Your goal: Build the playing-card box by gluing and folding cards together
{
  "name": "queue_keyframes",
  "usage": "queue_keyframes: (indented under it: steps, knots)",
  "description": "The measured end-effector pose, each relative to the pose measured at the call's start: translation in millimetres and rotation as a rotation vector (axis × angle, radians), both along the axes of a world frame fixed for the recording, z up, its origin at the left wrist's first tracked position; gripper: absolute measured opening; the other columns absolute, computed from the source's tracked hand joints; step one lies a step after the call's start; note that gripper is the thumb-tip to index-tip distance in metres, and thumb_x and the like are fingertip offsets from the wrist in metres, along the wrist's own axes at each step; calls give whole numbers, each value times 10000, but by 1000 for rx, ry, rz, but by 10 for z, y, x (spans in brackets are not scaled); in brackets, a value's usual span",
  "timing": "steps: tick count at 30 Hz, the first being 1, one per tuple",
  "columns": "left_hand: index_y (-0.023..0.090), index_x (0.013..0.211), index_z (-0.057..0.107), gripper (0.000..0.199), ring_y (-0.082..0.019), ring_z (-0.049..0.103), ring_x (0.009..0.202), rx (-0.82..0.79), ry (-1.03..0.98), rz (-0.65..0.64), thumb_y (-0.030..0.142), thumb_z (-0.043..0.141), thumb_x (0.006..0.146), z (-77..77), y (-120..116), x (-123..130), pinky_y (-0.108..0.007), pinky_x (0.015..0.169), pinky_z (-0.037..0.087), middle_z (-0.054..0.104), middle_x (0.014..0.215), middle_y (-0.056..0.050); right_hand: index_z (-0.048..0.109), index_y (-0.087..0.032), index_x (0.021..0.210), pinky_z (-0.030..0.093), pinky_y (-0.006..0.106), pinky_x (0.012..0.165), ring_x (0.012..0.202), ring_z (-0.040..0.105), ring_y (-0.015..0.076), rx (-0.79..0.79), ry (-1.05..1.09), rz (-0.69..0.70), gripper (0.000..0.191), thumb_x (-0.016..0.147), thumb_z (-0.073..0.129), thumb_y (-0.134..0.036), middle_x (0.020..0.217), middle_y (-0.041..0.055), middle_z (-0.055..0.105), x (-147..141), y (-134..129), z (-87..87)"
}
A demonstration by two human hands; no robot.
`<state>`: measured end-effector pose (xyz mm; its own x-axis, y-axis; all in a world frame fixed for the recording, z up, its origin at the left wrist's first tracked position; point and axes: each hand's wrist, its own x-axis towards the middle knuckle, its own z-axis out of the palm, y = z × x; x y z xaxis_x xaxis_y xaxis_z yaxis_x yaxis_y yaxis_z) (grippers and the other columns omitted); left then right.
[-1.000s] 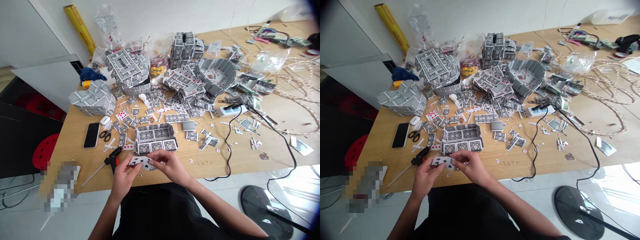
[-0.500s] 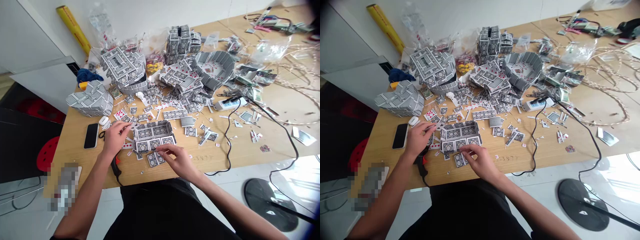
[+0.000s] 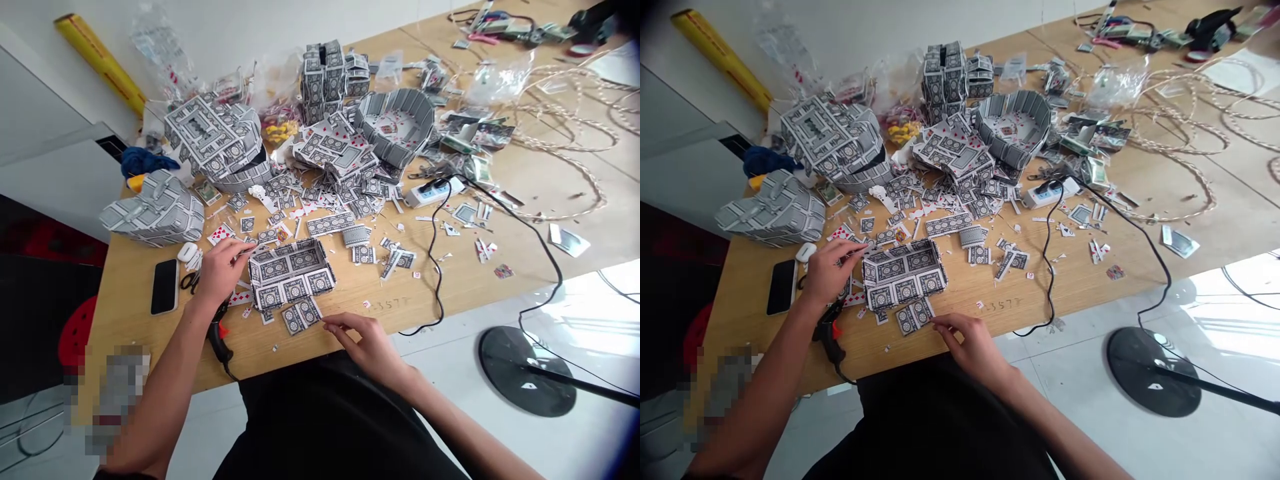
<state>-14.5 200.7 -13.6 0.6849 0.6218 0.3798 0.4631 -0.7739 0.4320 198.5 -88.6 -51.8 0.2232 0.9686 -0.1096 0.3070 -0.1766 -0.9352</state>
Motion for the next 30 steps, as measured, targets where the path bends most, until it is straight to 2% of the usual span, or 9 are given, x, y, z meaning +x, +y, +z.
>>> queue_keyframes:
  steps: [3,5,9,11,14,16,21,24,30]
  knots:
    - [211,1148,831,241,-181,737,957,-5,25,7,320,628,1077,11,5,18,-289,866,554,796,1082,-69,824,-263,1145,671,368,835,885,820,236,83,-88,3,226,1069,612,-285,1045,49,859,70,32,-3]
    - [210,1139,827,250,-184,735,953,-21,37,2,332,616,1081,6,9,21,-295,876,558,795,1068,-72,816,-271,1170,674,378,836,904,814,238,159,-172,6,246,1079,588,-253,1049,57,851,119,83,11]
    - [208,1148,812,256,-208,734,1007,-16,97,-41,323,591,1088,-14,11,3,-323,940,564,781,1065,-80,806,-279,1187,675,426,929,1055,786,257,374,-323,-47,247,1086,592,-209,1120,82,837,183,258,49]
    - [209,1166,802,257,-226,733,1044,20,153,-54,298,574,1088,-7,3,-3,-343,970,562,773,1089,-90,798,-273,1220,654,478,1036,1211,743,281,442,-405,-67,233,1078,625,-210,1250,102,814,191,365,44]
    - [216,1199,783,265,-249,728,1077,64,256,-60,261,549,1083,36,-11,7,-364,977,564,767,1123,-99,752,-241,1353,554,577,1203,1496,573,336,437,-521,-11,300,1064,672,-246,1545,139,671,186,502,-28]
    - [214,1204,773,270,-259,725,1078,83,312,-62,245,538,1077,75,-10,22,-373,966,569,765,1134,-102,717,-209,1417,512,608,1243,1580,481,361,399,-564,41,361,1064,680,-277,1651,165,569,181,560,-109]
    - [204,1179,756,261,-265,724,1055,84,388,-88,238,519,1075,159,30,46,-380,951,567,760,1130,-98,713,-172,1424,524,580,1243,1573,501,356,355,-586,63,368,1072,662,-265,1604,200,608,180,599,-258]
    - [213,1171,746,252,-259,726,1033,74,437,-104,250,513,1082,195,49,49,-373,921,563,754,1139,-94,719,-209,1421,521,569,1253,1572,507,338,363,-574,46,359,1072,664,-270,1589,177,628,182,603,-267]
    - [216,1142,731,253,-258,706,977,85,560,-106,251,485,1094,232,75,98,-357,827,539,716,1092,-96,732,-211,1416,521,560,1260,1552,534,337,364,-548,38,360,1068,673,-278,1567,170,651,195,617,-254]
